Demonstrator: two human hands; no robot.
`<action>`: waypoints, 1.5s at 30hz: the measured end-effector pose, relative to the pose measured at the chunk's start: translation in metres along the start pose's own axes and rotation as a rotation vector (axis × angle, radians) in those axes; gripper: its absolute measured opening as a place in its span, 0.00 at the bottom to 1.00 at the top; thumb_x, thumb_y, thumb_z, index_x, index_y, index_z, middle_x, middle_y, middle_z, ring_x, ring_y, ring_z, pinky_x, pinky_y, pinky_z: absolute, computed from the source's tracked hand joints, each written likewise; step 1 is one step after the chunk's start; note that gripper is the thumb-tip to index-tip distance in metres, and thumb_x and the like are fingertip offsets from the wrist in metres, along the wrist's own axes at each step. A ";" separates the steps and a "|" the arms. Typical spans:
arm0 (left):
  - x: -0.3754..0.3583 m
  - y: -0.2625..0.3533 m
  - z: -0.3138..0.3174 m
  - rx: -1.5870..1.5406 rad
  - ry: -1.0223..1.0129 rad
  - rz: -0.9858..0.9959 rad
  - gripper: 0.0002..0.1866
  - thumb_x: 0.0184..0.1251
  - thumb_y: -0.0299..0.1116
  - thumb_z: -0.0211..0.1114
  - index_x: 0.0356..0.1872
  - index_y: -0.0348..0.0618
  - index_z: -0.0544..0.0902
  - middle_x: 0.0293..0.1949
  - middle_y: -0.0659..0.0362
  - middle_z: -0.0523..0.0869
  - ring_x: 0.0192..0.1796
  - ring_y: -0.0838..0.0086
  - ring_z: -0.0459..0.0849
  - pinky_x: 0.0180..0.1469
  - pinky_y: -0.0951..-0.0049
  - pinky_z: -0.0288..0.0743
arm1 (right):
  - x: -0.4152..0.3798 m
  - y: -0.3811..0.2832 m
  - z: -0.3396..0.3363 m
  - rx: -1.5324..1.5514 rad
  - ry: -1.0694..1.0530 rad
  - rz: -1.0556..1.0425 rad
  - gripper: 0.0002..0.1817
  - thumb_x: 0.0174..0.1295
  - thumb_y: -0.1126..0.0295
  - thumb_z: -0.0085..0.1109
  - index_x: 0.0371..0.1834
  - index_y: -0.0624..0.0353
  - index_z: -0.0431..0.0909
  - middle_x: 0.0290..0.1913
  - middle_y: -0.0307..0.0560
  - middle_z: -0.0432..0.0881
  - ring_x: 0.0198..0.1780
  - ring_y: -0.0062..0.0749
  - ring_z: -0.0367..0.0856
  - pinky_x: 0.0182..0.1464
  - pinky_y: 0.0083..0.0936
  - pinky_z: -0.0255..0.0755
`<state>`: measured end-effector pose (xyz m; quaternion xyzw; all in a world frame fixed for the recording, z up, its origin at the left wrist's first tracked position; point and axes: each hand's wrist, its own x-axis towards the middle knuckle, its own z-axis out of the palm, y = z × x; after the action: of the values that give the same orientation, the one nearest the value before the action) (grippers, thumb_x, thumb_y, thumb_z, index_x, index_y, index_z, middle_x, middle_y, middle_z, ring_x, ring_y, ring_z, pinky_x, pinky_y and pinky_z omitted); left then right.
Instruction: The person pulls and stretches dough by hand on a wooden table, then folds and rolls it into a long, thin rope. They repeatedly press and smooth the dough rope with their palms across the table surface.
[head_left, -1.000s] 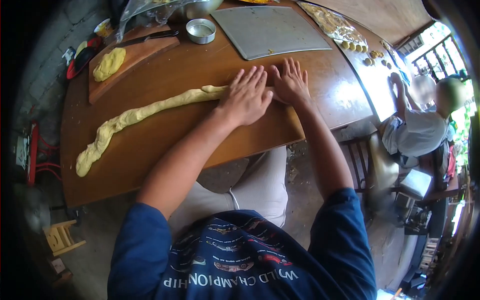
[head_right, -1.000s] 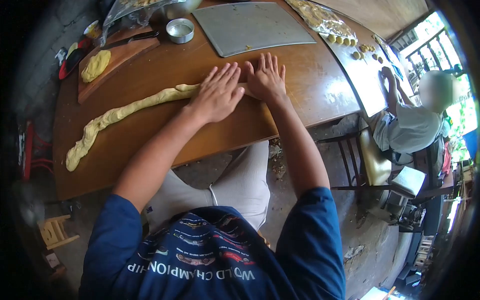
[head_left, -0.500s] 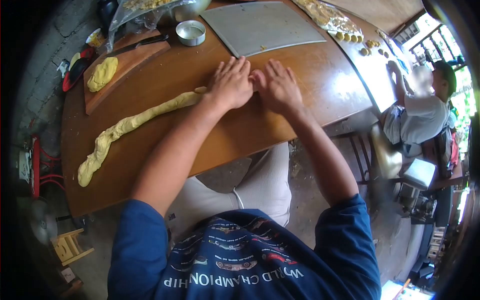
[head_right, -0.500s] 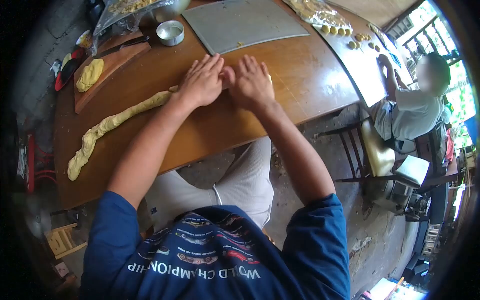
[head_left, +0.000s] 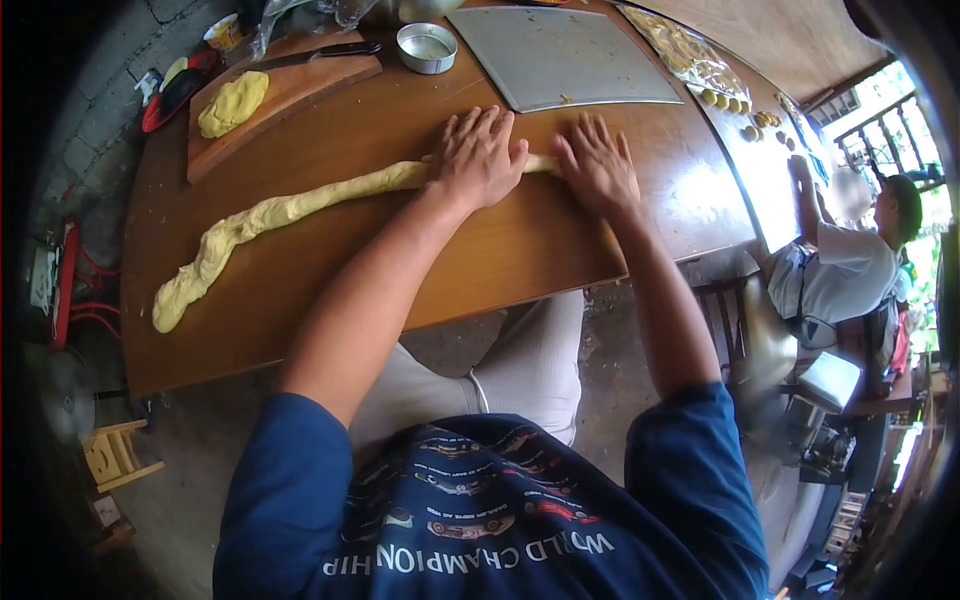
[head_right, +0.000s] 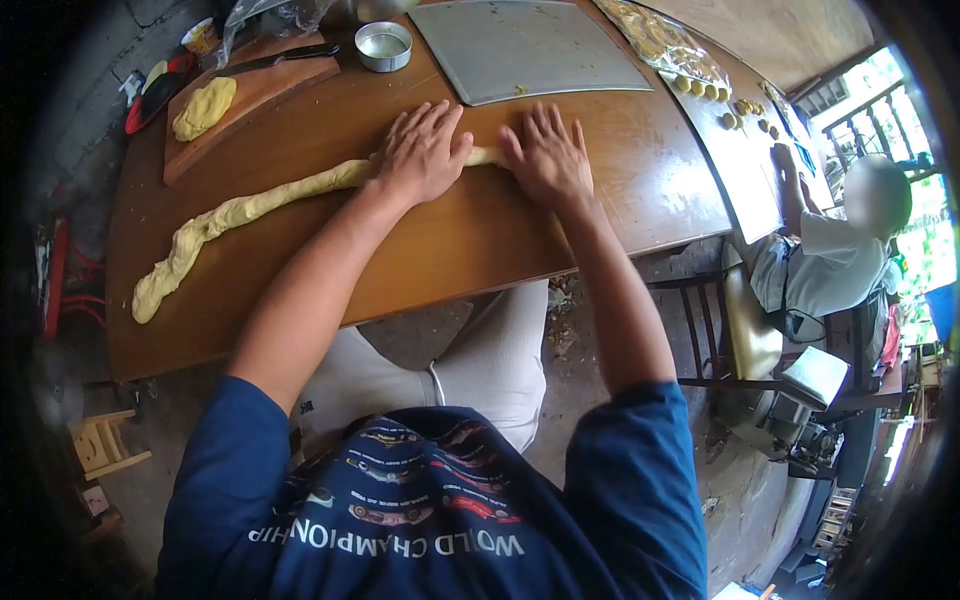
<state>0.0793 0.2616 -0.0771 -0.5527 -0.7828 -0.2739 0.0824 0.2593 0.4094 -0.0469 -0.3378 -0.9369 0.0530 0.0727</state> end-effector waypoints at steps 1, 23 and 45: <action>0.000 0.000 -0.001 0.000 0.005 0.005 0.32 0.88 0.52 0.53 0.80 0.41 0.77 0.80 0.43 0.79 0.84 0.46 0.73 0.88 0.42 0.59 | -0.019 0.000 -0.002 -0.035 -0.049 -0.010 0.52 0.86 0.29 0.28 0.91 0.67 0.58 0.94 0.61 0.54 0.96 0.53 0.44 0.94 0.54 0.38; -0.088 -0.102 -0.133 -0.178 -0.073 0.210 0.10 0.75 0.30 0.72 0.53 0.41 0.87 0.50 0.51 0.86 0.57 0.50 0.86 0.61 0.51 0.80 | -0.106 0.062 -0.041 0.104 0.140 -0.273 0.21 0.67 0.71 0.75 0.64 0.56 0.87 0.61 0.52 0.89 0.65 0.54 0.84 0.68 0.45 0.80; -0.080 -0.049 -0.139 -0.285 -0.190 0.149 0.17 0.72 0.37 0.76 0.56 0.40 0.88 0.53 0.49 0.87 0.60 0.48 0.86 0.66 0.51 0.81 | 0.018 -0.159 0.014 0.638 0.151 -0.211 0.16 0.85 0.61 0.54 0.55 0.60 0.87 0.53 0.61 0.88 0.57 0.61 0.87 0.58 0.50 0.80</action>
<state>0.0407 0.1116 -0.0121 -0.6385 -0.6973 -0.3217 -0.0511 0.1432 0.2982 -0.0352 -0.2021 -0.8950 0.3102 0.2486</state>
